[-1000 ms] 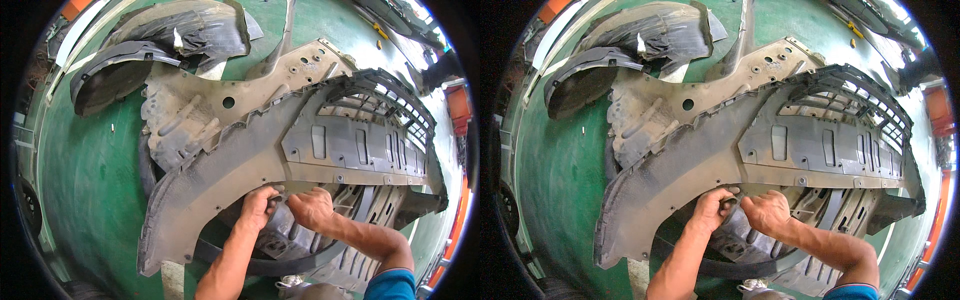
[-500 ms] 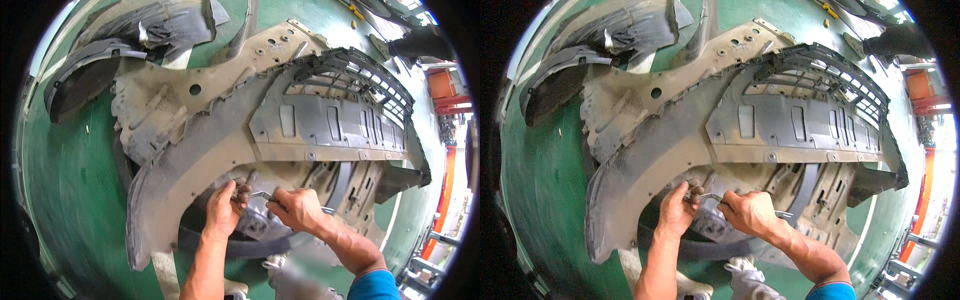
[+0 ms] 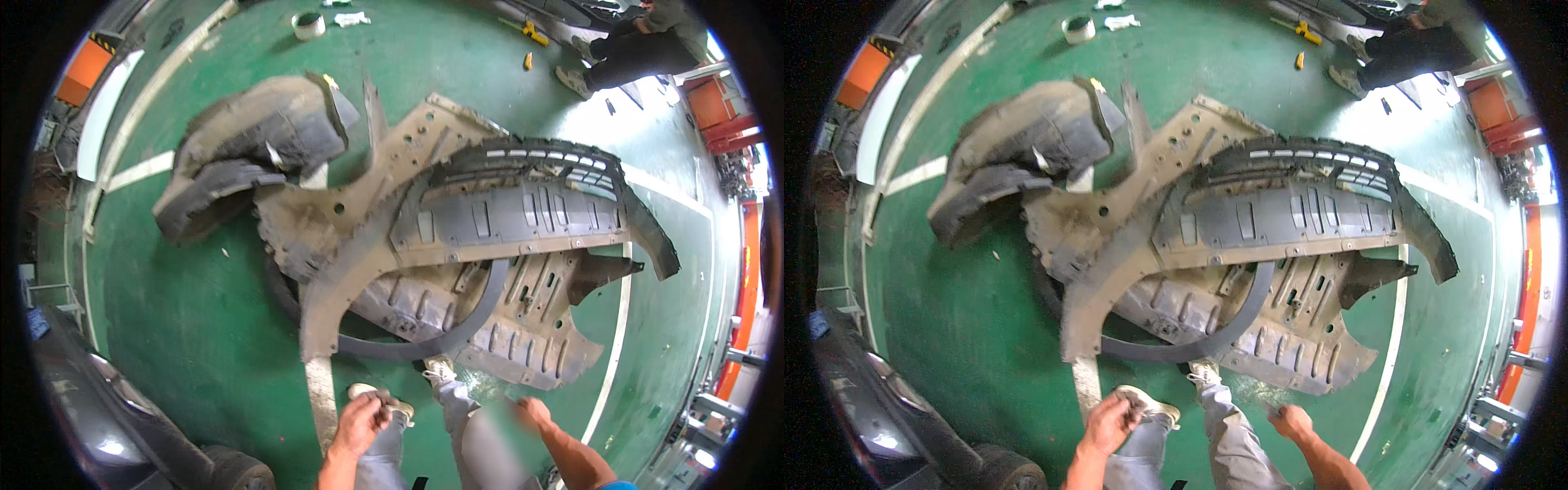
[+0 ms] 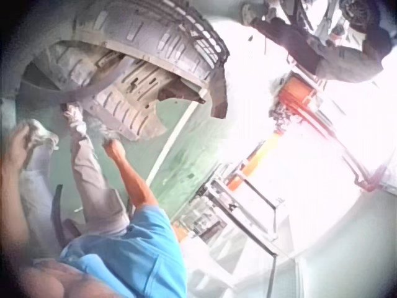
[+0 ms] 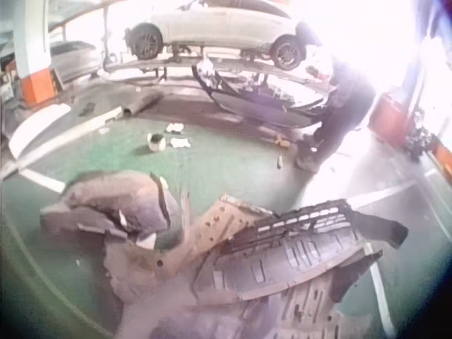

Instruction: The person removes a car bumper from the vehicle using a screwdriver and hands, then works on the detached bumper on the floor, prying and adjusting clips and panels. The person handles the bumper and a plastic underbody panel, using tools to detach and reposition components.

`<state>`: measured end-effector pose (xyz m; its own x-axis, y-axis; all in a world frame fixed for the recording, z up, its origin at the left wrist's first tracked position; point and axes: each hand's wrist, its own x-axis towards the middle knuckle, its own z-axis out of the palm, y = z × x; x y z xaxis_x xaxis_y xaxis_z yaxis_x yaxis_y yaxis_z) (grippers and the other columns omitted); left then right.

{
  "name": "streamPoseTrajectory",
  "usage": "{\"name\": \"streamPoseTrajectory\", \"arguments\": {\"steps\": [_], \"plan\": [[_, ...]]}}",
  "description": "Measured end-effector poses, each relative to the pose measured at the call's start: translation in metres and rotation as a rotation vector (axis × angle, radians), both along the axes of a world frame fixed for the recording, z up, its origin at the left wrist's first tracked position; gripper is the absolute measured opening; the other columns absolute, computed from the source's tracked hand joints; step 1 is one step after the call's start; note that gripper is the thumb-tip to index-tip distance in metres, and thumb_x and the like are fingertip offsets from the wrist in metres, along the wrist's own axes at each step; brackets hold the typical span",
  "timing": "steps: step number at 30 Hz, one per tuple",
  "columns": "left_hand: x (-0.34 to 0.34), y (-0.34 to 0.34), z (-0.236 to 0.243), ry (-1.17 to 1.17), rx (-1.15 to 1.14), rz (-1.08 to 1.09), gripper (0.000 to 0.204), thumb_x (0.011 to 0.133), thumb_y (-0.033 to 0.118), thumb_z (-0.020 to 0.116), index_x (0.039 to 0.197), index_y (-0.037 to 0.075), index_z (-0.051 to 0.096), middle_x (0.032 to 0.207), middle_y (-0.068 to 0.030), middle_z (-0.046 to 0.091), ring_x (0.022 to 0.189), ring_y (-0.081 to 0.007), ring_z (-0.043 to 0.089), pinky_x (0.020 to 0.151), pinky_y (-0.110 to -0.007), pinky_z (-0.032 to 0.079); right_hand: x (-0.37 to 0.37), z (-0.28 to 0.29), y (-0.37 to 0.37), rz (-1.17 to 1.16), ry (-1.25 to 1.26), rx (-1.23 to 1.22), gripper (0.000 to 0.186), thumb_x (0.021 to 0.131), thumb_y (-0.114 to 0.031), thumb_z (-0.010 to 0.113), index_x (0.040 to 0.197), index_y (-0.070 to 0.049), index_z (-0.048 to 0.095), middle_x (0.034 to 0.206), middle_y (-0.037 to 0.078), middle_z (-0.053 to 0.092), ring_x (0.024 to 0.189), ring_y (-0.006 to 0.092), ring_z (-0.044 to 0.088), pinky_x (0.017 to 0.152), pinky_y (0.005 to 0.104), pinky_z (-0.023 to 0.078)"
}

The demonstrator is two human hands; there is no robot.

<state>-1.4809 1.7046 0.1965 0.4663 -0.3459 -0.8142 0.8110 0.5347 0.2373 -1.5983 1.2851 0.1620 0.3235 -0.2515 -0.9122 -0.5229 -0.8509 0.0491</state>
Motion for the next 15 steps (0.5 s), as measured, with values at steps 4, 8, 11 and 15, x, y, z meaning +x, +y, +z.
{"name": "streamPoseTrajectory", "arguments": {"steps": [4,8,11,15], "plan": [[-0.018,0.014,0.099,0.093,0.065,-0.064,0.019,0.105,0.015,0.05,0.117,0.006,0.061,0.109,-0.0166,0.071,0.08,-0.0171,0.064,0.067,-0.029,0.051,-0.138,0.053,-0.057,-0.288,0.21,-0.093,0.038,0.081,-0.048,0.069,0.078,-0.011,0.077,0.072,0.006,0.074,0.073,0.0259,0.073,0.073,0.0409,0.058],[-0.037,0.012,0.2,0.113,0.173,-0.147,0.026,0.099,0.023,0.061,0.118,0.005,0.066,0.097,-0.0043,0.068,0.082,-0.0128,0.062,0.068,-0.027,0.05,-0.27,0.078,-0.067,-0.027,-0.061,0.116,0.039,0.091,-0.043,0.061,0.083,-0.006,0.071,0.064,0.011,0.065,0.058,0.0292,0.064,0.058,0.0458,0.051],[-0.038,0.013,0.264,0.071,0.211,-0.256,0.028,0.1,0.023,0.06,0.119,0.003,0.067,0.094,-0.0038,0.068,0.078,-0.0125,0.061,0.065,-0.026,0.049,-0.305,0.084,-0.065,-0.376,-0.03,0.114,0.038,0.092,-0.042,0.061,0.077,-0.009,0.073,0.062,0.01,0.064,0.058,0.0256,0.063,0.058,0.0441,0.05],[-0.035,0.003,0.327,0.055,0.213,-0.059,0.026,0.102,0.022,0.058,0.12,0.004,0.067,0.094,-0.004,0.068,0.077,-0.0115,0.061,0.062,-0.025,0.048,-0.255,0.097,-0.057,-0.433,-0.041,0.138,0.039,0.091,-0.042,0.063,0.074,-0.008,0.072,0.06,0.011,0.064,0.058,0.0239,0.063,0.057,0.0455,0.05]]}}
